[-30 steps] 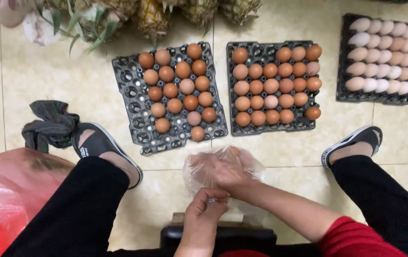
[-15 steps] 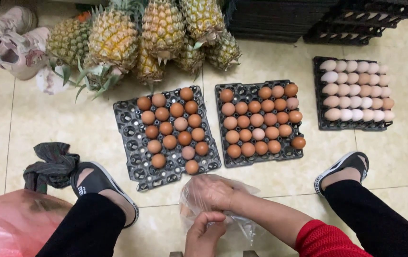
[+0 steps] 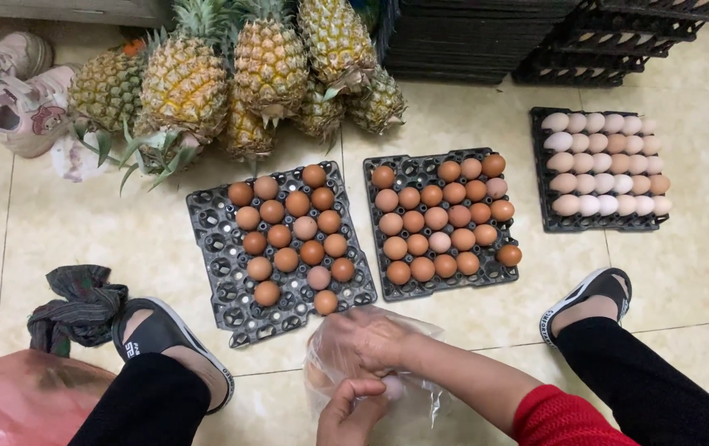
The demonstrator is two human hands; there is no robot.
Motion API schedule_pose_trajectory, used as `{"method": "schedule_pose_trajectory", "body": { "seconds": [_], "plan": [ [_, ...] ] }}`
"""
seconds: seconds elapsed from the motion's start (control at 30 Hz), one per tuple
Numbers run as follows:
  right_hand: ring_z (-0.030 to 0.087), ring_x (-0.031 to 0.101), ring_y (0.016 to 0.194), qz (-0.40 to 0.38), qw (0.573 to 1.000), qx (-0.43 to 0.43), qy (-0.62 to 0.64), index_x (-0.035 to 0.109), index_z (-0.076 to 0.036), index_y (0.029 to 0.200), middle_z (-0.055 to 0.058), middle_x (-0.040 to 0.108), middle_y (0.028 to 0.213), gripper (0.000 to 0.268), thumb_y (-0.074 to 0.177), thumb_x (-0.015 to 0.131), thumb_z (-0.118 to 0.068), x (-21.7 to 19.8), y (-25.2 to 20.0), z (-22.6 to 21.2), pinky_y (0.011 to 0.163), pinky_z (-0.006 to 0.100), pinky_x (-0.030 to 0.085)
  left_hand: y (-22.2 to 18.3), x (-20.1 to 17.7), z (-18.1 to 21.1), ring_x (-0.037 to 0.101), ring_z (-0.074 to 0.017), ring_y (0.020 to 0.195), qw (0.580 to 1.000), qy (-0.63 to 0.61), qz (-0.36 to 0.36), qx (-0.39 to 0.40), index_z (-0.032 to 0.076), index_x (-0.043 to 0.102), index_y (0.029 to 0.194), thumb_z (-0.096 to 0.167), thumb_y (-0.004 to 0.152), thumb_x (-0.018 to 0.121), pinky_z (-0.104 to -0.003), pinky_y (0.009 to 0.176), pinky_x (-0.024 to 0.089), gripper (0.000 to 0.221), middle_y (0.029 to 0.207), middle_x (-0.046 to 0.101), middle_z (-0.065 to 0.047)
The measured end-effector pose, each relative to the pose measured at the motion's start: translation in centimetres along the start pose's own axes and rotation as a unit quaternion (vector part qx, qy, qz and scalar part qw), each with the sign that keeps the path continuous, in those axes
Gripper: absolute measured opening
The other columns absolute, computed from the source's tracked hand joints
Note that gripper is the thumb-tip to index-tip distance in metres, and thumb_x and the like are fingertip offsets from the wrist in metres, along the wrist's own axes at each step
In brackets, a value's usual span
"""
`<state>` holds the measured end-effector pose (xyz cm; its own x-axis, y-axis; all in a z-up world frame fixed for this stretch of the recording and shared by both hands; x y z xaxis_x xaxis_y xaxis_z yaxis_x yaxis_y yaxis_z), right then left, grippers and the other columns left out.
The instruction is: Picking up brown eggs from plastic trays and placing them into a clear plastic bag
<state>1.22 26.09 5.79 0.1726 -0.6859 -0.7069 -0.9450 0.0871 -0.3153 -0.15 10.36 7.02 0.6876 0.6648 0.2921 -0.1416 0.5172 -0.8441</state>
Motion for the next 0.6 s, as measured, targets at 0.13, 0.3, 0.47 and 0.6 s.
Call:
{"method": "schedule_pose_trajectory", "body": {
  "seconds": [0.13,0.3,0.47,0.6],
  "plan": [
    [0.035,0.059,0.106,0.044,0.998,-0.029,-0.015,0.066,-0.024,0.119,0.006,0.052,0.141,0.038,0.082,0.065,-0.017,2.5,-1.1,1.3,0.091,0.054,0.049,0.4,-0.3,-1.0,0.072,-0.0206,0.091,1.000,0.027,-0.004,0.000,-0.006,0.079,0.098,-0.005,0.084,0.070,-0.028,0.087,0.055,0.016,0.100,0.085,-0.017],
    [0.047,0.048,0.127,0.042,0.997,-0.012,-0.071,0.058,-0.021,0.137,0.012,0.039,0.159,0.051,0.087,0.064,-0.031,5.0,-1.8,3.0,0.088,0.065,0.044,1.0,-0.6,-1.7,0.069,-0.0190,0.077,0.998,0.062,0.005,-0.006,-0.005,0.082,0.098,-0.006,0.081,0.072,-0.026,0.075,0.053,0.019,0.085,0.081,-0.017],
    [0.042,0.054,0.116,0.090,0.991,-0.043,-0.084,0.065,-0.014,0.116,0.012,0.047,0.154,0.036,0.082,0.065,-0.022,4.8,-3.0,3.2,0.086,0.056,0.048,1.7,-1.2,-3.1,0.071,-0.0208,0.082,0.999,0.053,0.008,-0.012,-0.006,0.081,0.098,-0.005,0.082,0.070,-0.027,0.081,0.054,0.019,0.089,0.082,-0.018],
    [0.046,0.053,0.115,0.090,0.992,-0.046,-0.075,0.065,-0.011,0.106,0.014,0.046,0.152,0.028,0.078,0.064,-0.016,4.0,-3.5,2.6,0.085,0.056,0.051,2.9,-1.9,-4.9,0.073,-0.0183,0.094,0.997,0.056,-0.002,0.047,-0.005,0.083,0.092,-0.004,0.079,0.069,-0.026,0.091,0.052,0.019,0.097,0.087,-0.015]
  ]
}}
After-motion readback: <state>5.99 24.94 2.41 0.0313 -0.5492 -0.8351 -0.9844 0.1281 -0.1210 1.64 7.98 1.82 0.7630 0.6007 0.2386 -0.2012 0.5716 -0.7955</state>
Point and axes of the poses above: each hand's wrist, its own y-axis towards the middle knuckle, its own x-axis out of the palm, z = x × y, the point moved 5 cm from there along y, towards the middle knuckle
